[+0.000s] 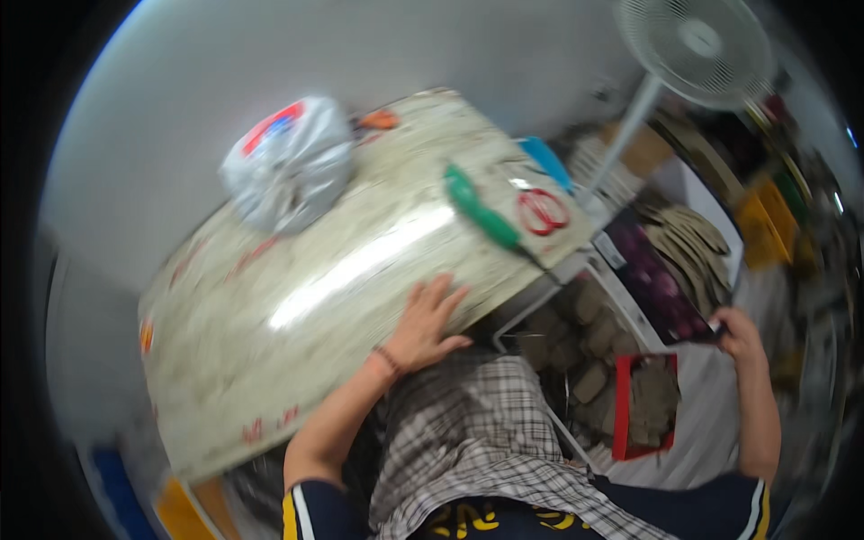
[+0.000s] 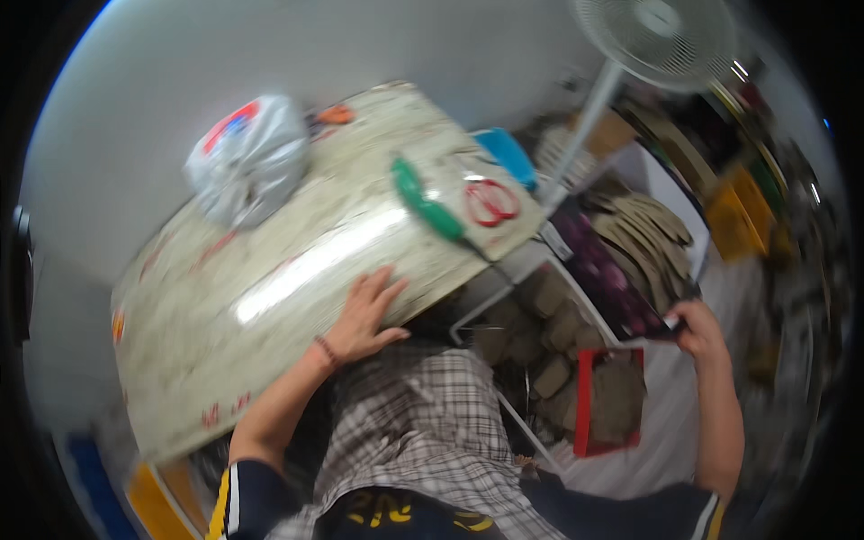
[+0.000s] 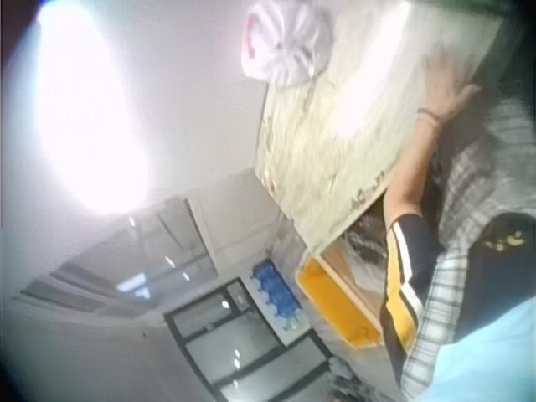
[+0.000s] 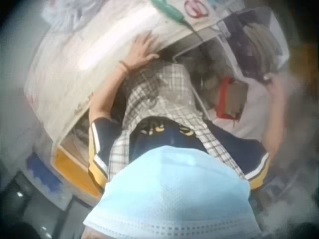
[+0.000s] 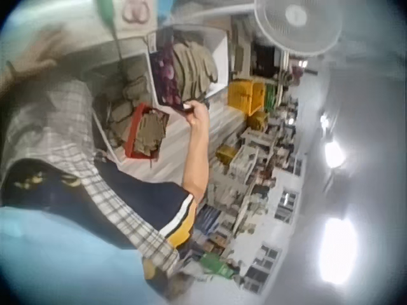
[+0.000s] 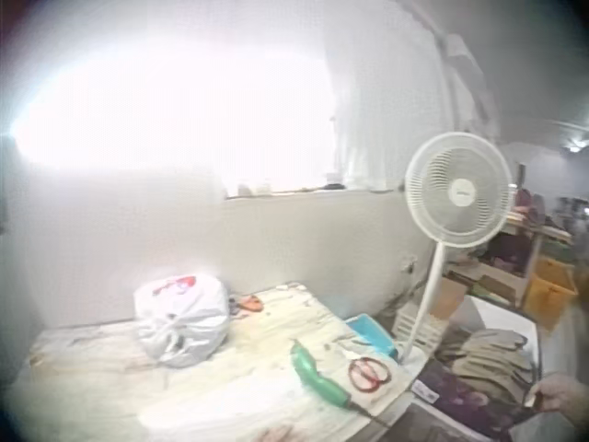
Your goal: The person uses a rotary cutter to trim the edges of small cardboard tags one by one. After trimming, the tags are stacked and placed into a red tray. The person also briefly handles a pair of scissors and adjusts their clothing.
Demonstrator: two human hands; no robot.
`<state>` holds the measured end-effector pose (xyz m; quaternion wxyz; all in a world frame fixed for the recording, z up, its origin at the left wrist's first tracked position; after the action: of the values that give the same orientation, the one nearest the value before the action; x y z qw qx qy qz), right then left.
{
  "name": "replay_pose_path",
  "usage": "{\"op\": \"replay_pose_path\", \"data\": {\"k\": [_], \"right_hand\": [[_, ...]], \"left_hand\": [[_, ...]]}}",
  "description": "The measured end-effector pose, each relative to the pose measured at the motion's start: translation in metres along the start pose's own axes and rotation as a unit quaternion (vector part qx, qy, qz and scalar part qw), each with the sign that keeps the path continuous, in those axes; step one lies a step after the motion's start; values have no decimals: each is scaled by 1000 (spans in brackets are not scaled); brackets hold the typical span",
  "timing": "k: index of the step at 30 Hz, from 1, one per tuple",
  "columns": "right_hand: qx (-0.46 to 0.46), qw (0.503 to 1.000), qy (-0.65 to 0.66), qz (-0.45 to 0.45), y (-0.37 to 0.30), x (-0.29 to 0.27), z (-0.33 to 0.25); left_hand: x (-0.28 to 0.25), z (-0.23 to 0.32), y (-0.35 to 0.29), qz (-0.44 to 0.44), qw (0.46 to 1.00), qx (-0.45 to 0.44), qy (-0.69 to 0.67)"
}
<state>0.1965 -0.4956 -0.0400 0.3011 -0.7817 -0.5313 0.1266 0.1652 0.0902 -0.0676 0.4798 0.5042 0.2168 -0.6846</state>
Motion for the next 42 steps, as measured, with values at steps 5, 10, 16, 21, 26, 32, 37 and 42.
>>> {"op": "replay_pose_path", "data": {"k": [5,10,16,21,26,32,37,42], "right_hand": [[-75,972,-115,-189,-115,130,-9],[-94,935,-256,-229,-150,233,2],[-111,795,-500,-326,-159,429,77],[-115,653,-582,-470,-209,576,164],[-159,579,-559,-571,-234,697,250],[-193,691,-351,-602,-266,749,272],[-289,751,-177,-567,-271,722,269],[-238,711,-162,-641,-366,749,271]], "left_hand": [[-65,53,-35,158,984,43,-75],[-121,83,-96,240,958,75,139],[-180,56,-201,242,934,-1,261],[-206,37,-293,149,925,-54,345],[-202,23,-356,111,944,-123,285],[-212,2,-376,157,906,-212,331],[-220,-47,-369,210,870,-290,338],[-214,-95,-339,219,834,-386,329]]}}
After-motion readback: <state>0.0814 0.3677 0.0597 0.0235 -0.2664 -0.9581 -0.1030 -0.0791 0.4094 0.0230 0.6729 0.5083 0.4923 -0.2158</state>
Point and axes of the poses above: each hand's wrist, its own y-axis towards the middle knuckle, its own x-axis out of the palm, z = x × y, the point moved 7 cm from there along y, towards the middle knuckle, and after that the axes turned 6 degrees about y, right-handed, at the moved point
